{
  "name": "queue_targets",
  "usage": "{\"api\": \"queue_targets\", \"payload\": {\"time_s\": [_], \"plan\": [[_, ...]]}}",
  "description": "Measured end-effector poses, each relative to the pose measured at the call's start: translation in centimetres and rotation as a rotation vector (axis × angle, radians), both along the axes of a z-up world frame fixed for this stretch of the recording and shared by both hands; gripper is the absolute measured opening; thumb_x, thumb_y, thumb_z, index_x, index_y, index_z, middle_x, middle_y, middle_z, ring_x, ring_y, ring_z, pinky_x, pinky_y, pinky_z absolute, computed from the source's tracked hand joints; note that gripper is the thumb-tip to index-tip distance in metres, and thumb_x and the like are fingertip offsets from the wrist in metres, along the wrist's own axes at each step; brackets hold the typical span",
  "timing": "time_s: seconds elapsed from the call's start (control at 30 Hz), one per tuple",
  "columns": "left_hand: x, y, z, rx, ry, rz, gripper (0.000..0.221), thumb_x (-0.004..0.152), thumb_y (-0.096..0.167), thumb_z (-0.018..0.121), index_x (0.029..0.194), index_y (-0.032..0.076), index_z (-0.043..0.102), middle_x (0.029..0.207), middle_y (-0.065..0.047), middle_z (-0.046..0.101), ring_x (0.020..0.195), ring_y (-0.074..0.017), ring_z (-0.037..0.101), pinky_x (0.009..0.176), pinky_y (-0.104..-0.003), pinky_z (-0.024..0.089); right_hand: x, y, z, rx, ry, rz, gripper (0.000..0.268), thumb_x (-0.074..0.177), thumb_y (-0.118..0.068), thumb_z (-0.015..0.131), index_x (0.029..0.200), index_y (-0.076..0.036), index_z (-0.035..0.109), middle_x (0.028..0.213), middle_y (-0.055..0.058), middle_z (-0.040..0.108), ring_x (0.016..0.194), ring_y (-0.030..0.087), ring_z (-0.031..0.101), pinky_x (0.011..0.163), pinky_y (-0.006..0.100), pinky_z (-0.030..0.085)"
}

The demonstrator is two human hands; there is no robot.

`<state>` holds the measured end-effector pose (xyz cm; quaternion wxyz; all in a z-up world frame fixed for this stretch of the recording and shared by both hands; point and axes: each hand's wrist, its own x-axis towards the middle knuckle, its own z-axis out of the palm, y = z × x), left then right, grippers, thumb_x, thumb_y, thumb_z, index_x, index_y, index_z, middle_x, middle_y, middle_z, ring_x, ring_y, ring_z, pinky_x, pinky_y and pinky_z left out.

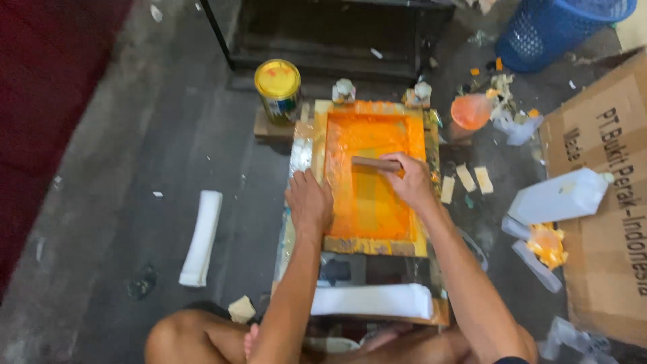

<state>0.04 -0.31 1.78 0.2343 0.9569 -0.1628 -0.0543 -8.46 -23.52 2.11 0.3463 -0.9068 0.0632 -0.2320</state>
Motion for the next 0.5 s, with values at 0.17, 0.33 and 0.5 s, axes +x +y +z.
{"api": "queue_targets", "payload": {"time_s": [0.17,0.33,0.5], "plan": [[0.2,0.1,0.7,-0.022,0.025,0.004,0.047,0.101,0.037,0.048,0.133,0.004,0.052,0.117,-0.015,0.054,0.112,-0.0343,0.055,0.091,-0.048,0.045,2.2,-0.1,1.3,0.1,0.105,-0.048,0.027,0.086,-0.004,0.075,0.11,-0.015,0.072,0.103,0.01,0.077,0.102,0.036,0.072,0.085,0.045,0.059],[-0.3,0.1,0.3,0.013,0.086,0.0,0.046,0.102,0.036,0.047,0.132,0.003,0.055,0.117,-0.013,0.056,0.111,-0.0332,0.056,0.09,-0.047,0.045,-2.4,2.8,2.3,0.087,0.234,-0.019,0.026,0.087,-0.004,0.075,0.111,-0.014,0.071,0.102,0.014,0.078,0.1,0.038,0.073,0.083,0.049,0.059],[0.1,-0.1,-0.9,-0.026,-0.024,0.006,0.043,0.1,0.035,0.054,0.126,0.001,0.056,0.113,-0.016,0.055,0.107,-0.0355,0.057,0.087,-0.048,0.045,-8.7,6.9,2.1,0.056,0.193,0.024,0.022,0.087,-0.003,0.075,0.105,-0.016,0.071,0.106,0.006,0.079,0.1,0.034,0.074,0.083,0.046,0.058]]}}
